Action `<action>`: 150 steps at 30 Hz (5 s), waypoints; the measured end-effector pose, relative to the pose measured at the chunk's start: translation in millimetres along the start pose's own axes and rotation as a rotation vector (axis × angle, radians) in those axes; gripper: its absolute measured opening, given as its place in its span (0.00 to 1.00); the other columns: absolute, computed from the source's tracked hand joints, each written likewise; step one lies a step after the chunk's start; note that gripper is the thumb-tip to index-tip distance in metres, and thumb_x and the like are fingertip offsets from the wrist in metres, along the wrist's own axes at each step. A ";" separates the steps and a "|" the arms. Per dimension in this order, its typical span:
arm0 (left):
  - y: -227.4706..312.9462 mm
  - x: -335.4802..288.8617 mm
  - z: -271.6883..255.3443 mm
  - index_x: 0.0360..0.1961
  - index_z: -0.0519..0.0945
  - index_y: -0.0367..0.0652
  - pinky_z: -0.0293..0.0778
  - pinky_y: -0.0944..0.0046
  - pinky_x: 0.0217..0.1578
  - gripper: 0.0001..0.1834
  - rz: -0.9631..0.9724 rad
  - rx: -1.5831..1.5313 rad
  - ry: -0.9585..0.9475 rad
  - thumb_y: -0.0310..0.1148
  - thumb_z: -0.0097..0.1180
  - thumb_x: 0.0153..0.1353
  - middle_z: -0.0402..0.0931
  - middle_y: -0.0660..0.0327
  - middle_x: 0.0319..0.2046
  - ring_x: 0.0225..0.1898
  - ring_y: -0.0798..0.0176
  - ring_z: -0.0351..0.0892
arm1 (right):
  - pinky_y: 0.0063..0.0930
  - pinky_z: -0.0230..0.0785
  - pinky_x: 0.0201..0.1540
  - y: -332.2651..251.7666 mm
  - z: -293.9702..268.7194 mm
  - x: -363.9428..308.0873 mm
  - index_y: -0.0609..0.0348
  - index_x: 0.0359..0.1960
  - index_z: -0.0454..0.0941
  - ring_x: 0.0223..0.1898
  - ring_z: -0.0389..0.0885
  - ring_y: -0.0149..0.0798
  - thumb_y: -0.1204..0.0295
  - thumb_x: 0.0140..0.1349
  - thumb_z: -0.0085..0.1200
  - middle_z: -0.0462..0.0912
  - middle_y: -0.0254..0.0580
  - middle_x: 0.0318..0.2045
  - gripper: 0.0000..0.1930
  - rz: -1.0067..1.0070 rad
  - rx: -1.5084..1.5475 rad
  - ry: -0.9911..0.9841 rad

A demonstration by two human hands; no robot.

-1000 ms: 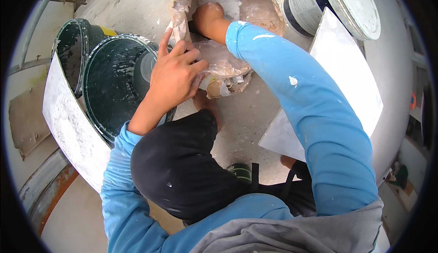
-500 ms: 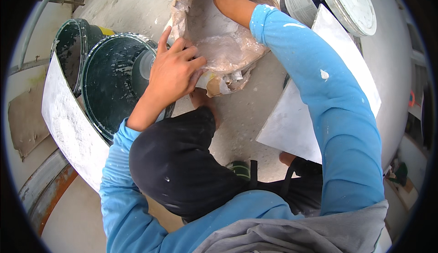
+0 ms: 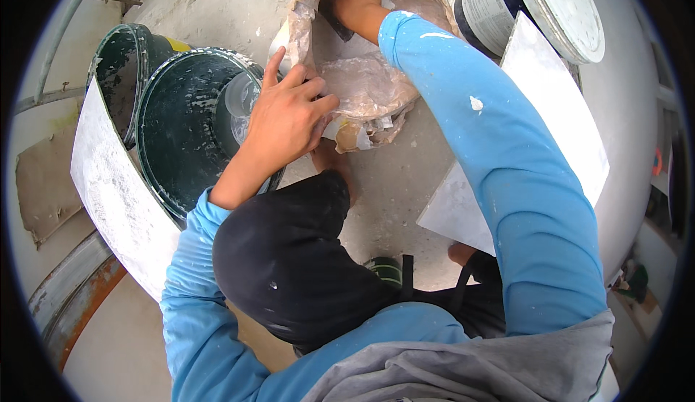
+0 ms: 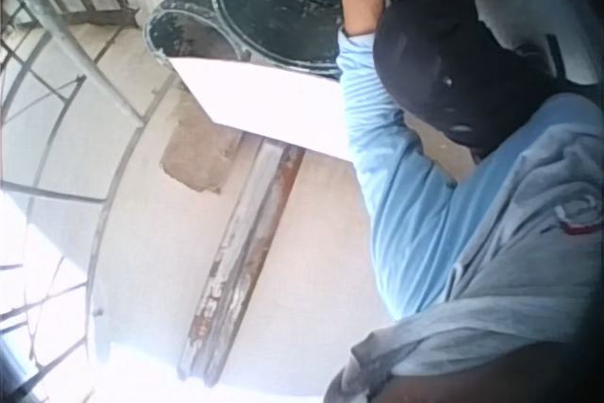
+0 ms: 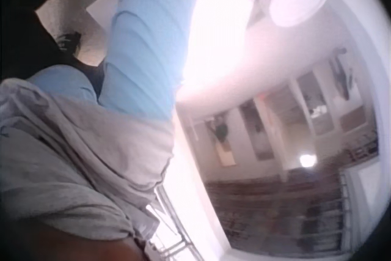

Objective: The person sits on the floor and uses a trowel and a smaller scraper to smooth a white plaster-like substance on a large white board. They repeatedly scoop the material from a bag, spread it on the board, and scrape the surface to create a smooth finish.

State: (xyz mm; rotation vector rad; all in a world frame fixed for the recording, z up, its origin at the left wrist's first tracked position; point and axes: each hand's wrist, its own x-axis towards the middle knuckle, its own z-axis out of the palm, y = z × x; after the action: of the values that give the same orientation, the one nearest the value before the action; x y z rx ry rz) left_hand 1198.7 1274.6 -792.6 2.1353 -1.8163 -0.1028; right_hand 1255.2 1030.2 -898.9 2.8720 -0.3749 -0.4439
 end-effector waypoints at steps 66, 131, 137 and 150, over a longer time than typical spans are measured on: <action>-10.9 -5.1 6.5 0.34 0.86 0.52 0.55 0.36 0.71 0.14 0.073 -0.125 0.084 0.28 0.71 0.43 0.73 0.63 0.42 0.51 0.56 0.74 | 0.74 0.55 0.65 -19.0 52.6 7.9 0.46 0.62 0.78 0.64 0.77 0.51 0.55 0.71 0.45 0.80 0.44 0.62 0.23 -0.272 0.301 -0.259; 181.2 148.2 -90.7 0.65 0.74 0.50 0.76 0.60 0.43 0.27 -0.154 -0.546 0.494 0.38 0.62 0.64 0.80 0.53 0.56 0.41 0.60 0.82 | 0.60 0.61 0.65 307.4 -27.5 -570.6 0.55 0.52 0.85 0.57 0.83 0.54 0.61 0.68 0.46 0.85 0.49 0.55 0.20 0.927 0.095 -0.333; 175.2 140.6 -105.8 0.65 0.75 0.51 0.77 0.60 0.45 0.27 -0.199 -0.476 0.482 0.39 0.62 0.64 0.81 0.54 0.55 0.44 0.59 0.83 | 0.53 0.65 0.63 301.2 -62.2 -562.9 0.56 0.48 0.87 0.52 0.86 0.52 0.68 0.62 0.51 0.88 0.49 0.50 0.17 0.833 -0.055 -0.410; 170.1 125.8 -111.3 0.64 0.75 0.44 0.77 0.56 0.48 0.26 -0.047 -0.277 0.427 0.42 0.61 0.67 0.80 0.49 0.53 0.46 0.53 0.84 | 0.52 0.67 0.60 294.6 -128.2 -529.2 0.48 0.50 0.88 0.54 0.86 0.47 0.69 0.63 0.54 0.88 0.39 0.51 0.16 0.751 -0.345 -0.497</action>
State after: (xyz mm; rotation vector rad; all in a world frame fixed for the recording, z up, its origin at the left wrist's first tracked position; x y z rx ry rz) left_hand 1090.5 1153.4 -617.2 1.8365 -1.4174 0.0821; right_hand 744.6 921.2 -566.3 2.0491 -1.2470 -0.9376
